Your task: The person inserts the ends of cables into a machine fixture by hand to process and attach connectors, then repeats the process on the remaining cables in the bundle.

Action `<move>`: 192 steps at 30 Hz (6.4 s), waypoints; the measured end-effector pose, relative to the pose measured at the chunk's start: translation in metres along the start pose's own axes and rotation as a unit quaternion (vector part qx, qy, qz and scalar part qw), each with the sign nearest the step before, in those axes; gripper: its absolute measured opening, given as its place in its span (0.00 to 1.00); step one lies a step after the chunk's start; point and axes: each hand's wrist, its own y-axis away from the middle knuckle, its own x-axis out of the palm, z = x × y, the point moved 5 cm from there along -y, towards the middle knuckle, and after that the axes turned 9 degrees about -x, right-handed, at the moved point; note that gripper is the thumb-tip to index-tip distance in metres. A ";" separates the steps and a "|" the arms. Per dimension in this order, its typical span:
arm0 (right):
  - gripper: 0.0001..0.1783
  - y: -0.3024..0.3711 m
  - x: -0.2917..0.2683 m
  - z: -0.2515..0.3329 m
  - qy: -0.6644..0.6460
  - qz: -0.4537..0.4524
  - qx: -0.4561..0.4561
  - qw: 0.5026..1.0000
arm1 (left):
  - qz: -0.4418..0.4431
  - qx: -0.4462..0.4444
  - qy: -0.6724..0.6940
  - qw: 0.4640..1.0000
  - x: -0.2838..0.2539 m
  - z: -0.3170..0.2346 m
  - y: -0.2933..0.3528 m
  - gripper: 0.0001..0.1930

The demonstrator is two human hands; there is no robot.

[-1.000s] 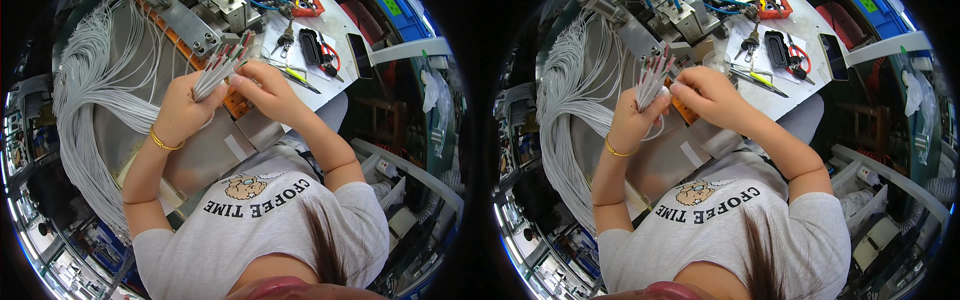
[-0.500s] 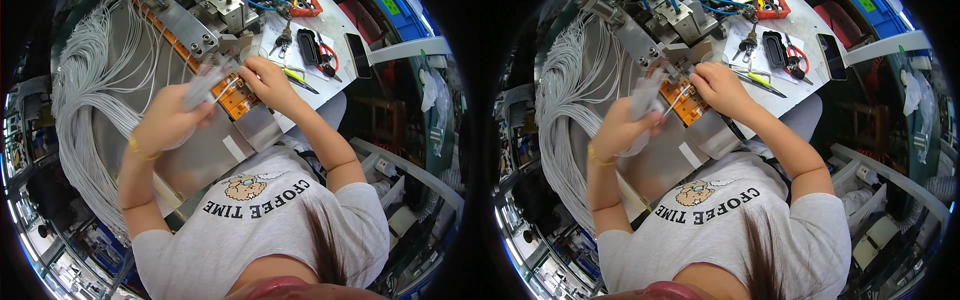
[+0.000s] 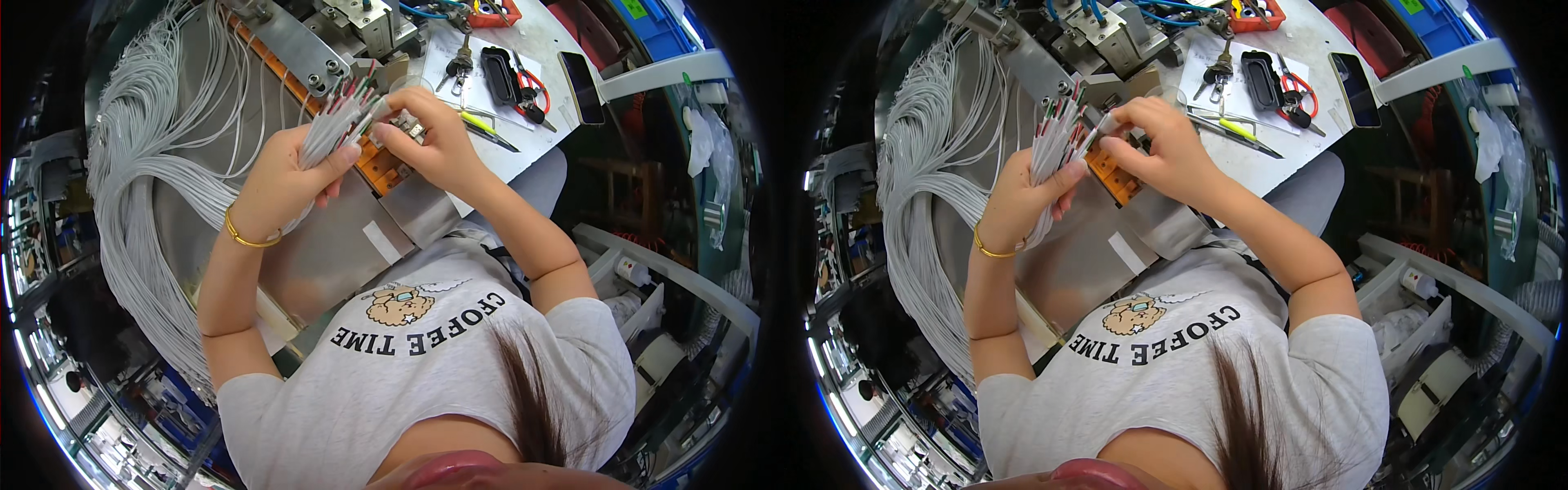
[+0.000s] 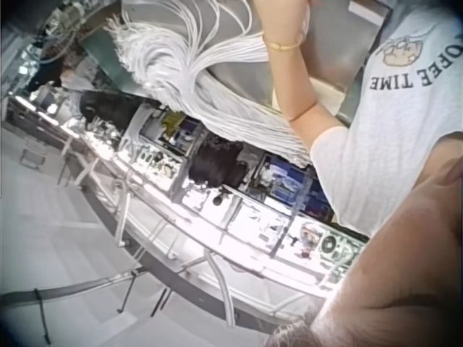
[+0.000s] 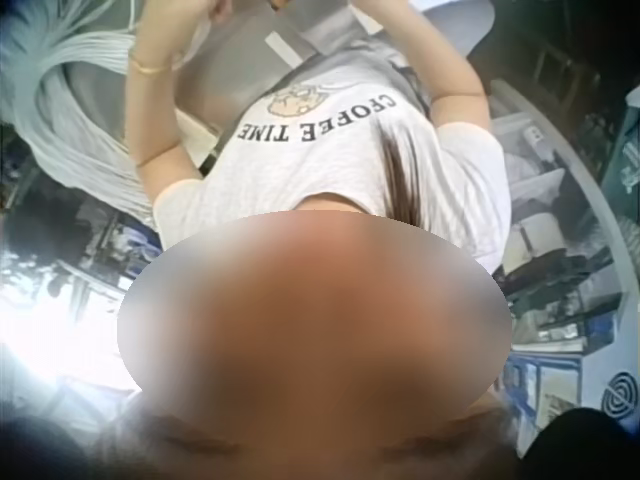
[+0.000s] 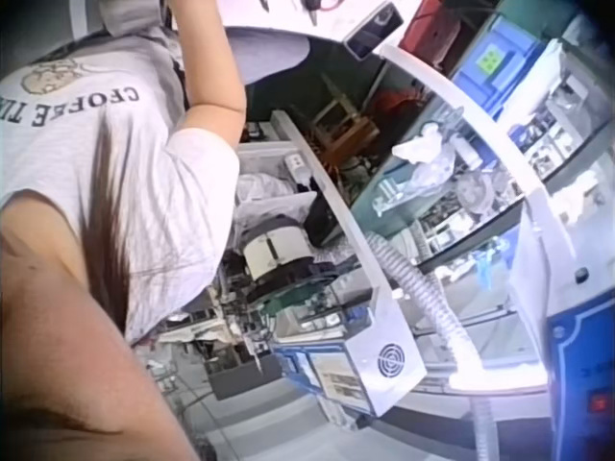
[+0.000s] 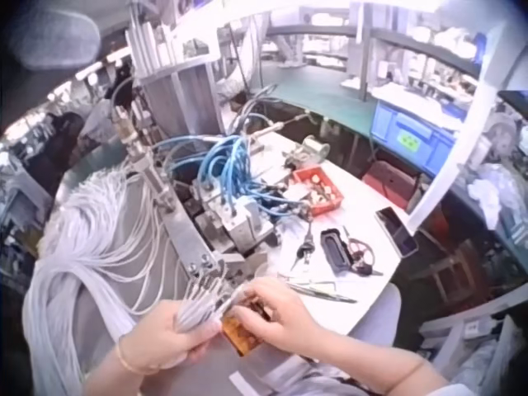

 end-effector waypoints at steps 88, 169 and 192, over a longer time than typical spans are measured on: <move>0.08 0.004 0.009 0.011 -0.142 0.105 0.096 0.980 | -0.005 0.082 -0.042 0.996 0.008 -0.001 -0.002 0.11; 0.15 0.015 0.008 -0.050 0.002 0.117 0.106 0.987 | -0.123 0.066 -0.192 0.971 0.009 0.013 -0.021 0.07; 0.06 0.000 0.006 0.006 -0.079 0.072 0.030 0.994 | -0.032 0.073 -0.053 0.995 0.006 0.006 -0.010 0.10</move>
